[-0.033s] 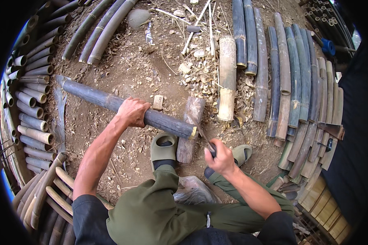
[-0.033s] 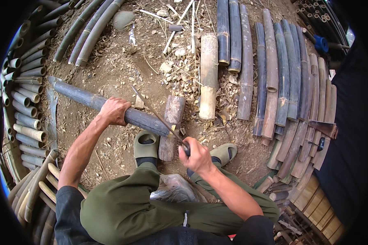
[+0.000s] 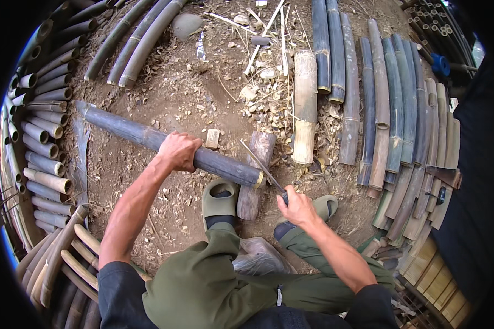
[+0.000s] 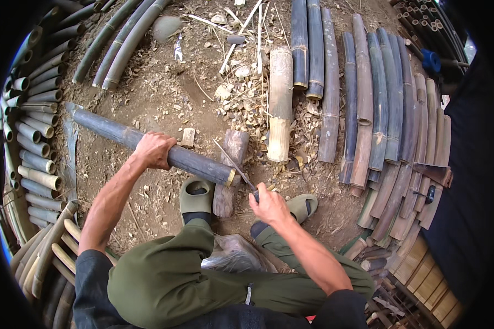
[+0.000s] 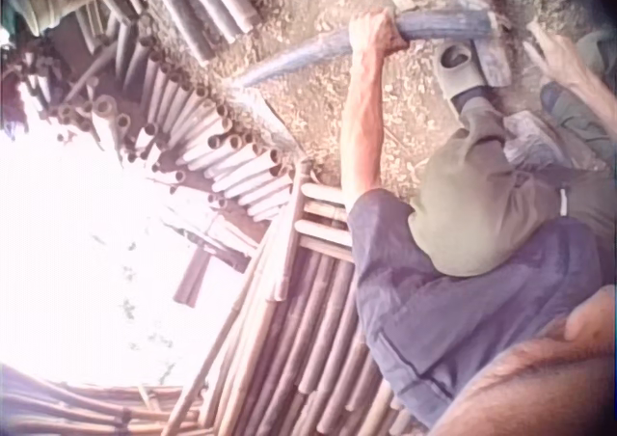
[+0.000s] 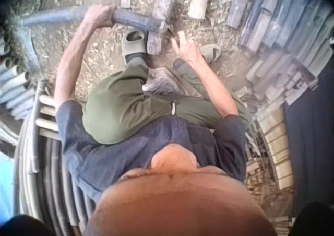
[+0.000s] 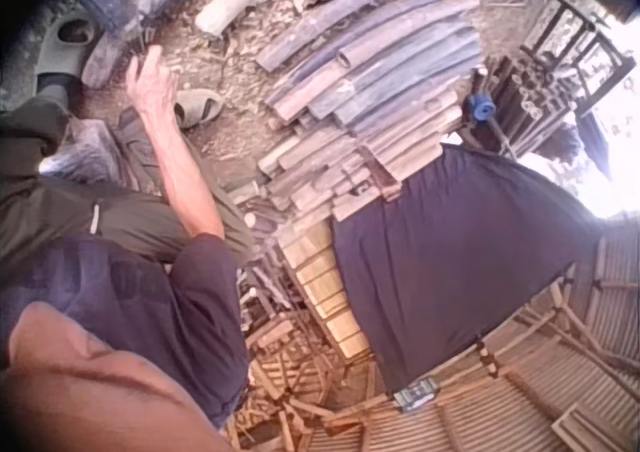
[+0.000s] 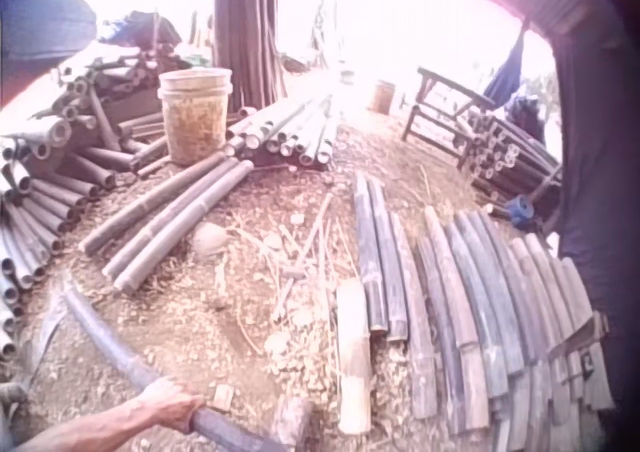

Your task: The person cuts a bamboo pole using a tool and then scrapes the surface of the bamboo.

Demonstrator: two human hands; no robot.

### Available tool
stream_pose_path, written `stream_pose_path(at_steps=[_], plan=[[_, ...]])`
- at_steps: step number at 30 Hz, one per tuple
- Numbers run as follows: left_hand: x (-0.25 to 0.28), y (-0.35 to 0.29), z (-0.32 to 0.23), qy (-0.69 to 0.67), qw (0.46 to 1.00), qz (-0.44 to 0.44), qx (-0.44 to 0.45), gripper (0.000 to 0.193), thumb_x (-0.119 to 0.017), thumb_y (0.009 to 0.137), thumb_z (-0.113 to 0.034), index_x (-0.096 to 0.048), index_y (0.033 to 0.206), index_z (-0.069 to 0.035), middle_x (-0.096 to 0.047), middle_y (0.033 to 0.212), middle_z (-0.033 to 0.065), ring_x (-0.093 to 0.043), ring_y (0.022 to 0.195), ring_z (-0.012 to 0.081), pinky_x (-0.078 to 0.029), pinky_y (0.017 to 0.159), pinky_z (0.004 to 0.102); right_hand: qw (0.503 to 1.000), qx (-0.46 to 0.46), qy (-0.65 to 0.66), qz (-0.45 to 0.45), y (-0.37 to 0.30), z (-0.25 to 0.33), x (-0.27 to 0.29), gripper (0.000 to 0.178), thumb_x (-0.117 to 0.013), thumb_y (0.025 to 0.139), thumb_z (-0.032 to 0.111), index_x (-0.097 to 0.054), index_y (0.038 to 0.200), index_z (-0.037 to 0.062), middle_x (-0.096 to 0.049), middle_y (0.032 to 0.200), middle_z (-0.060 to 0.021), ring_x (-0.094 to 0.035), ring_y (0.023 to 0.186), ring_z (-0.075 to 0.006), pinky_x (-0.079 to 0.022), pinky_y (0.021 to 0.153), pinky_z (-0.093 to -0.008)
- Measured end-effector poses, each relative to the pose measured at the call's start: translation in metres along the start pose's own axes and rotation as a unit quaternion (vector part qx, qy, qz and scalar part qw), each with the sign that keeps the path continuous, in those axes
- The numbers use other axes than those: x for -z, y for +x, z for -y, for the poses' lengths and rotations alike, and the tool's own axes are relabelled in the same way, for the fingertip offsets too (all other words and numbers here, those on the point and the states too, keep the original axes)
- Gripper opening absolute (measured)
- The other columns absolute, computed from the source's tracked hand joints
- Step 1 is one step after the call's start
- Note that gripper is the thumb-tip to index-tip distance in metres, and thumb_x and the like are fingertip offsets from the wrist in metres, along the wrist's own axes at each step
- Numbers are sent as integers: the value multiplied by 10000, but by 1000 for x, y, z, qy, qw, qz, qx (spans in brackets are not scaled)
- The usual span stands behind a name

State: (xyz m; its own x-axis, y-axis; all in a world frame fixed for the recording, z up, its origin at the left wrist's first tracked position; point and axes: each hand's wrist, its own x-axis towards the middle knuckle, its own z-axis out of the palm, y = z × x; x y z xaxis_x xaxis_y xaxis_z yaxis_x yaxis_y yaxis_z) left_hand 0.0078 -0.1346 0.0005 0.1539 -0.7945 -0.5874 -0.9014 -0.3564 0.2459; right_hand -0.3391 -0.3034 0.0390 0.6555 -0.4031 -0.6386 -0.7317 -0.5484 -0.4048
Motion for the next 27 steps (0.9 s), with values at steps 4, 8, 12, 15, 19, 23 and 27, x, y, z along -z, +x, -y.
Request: stream_pose_path(at_steps=[4,8,12,15,19,23,27], plan=[[-27,-13,4,23,997,-72,-14,394,-770,609,-253,-620,943,-108,-658,904,67,-644,938,245,-483,910,421,984,100,132,-60,-24,40,32,340,-628,952,252,-539,1091,-45,-649,716,-196,-681,610,-366,-532,555,-439],[-36,-18,4,51,975,-213,-41,358,-757,639,-231,-611,946,-118,-649,913,55,-635,947,234,-466,895,428,912,253,211,-245,-23,49,21,347,-624,957,268,-537,1087,-41,-640,688,-204,-679,610,-383,-524,550,-452],[-41,-18,4,61,953,-290,-56,360,-757,664,-199,-611,980,-110,-631,895,56,-629,931,244,-454,915,433,999,17,28,12,4,1,9,355,-619,953,304,-531,1052,-26,-629,664,-256,-677,645,-444,-523,577,-493],[-48,-23,0,29,958,-284,-41,415,-776,655,-197,-614,1024,-100,-631,911,64,-624,931,251,-443,923,442,982,118,130,-75,-17,36,24,342,-637,946,280,-546,1082,-21,-639,705,-243,-681,628,-409,-519,549,-470],[-55,-24,-4,63,932,-355,-44,419,-741,673,-177,-622,1066,-92,-630,956,55,-621,964,238,-433,933,457,935,230,149,-227,-18,44,19,340,-647,940,249,-552,1106,-32,-650,733,-217,-679,593,-385,-544,520,-451],[-63,-19,-6,77,908,-410,-47,457,-755,636,-150,-626,1070,-95,-624,1011,66,-615,992,255,-426,964,450,998,15,54,21,10,1,11,325,-612,957,296,-551,1034,-14,-654,710,-207,-661,577,-386,-534,527,-457],[-61,-28,-11,36,938,-345,-27,493,-762,631,-138,-630,1103,-84,-565,1059,127,-581,1016,294,-435,942,469,975,117,150,-115,-12,31,30,355,-666,932,298,-588,1128,11,-672,777,-225,-694,686,-370,-525,605,-447]])
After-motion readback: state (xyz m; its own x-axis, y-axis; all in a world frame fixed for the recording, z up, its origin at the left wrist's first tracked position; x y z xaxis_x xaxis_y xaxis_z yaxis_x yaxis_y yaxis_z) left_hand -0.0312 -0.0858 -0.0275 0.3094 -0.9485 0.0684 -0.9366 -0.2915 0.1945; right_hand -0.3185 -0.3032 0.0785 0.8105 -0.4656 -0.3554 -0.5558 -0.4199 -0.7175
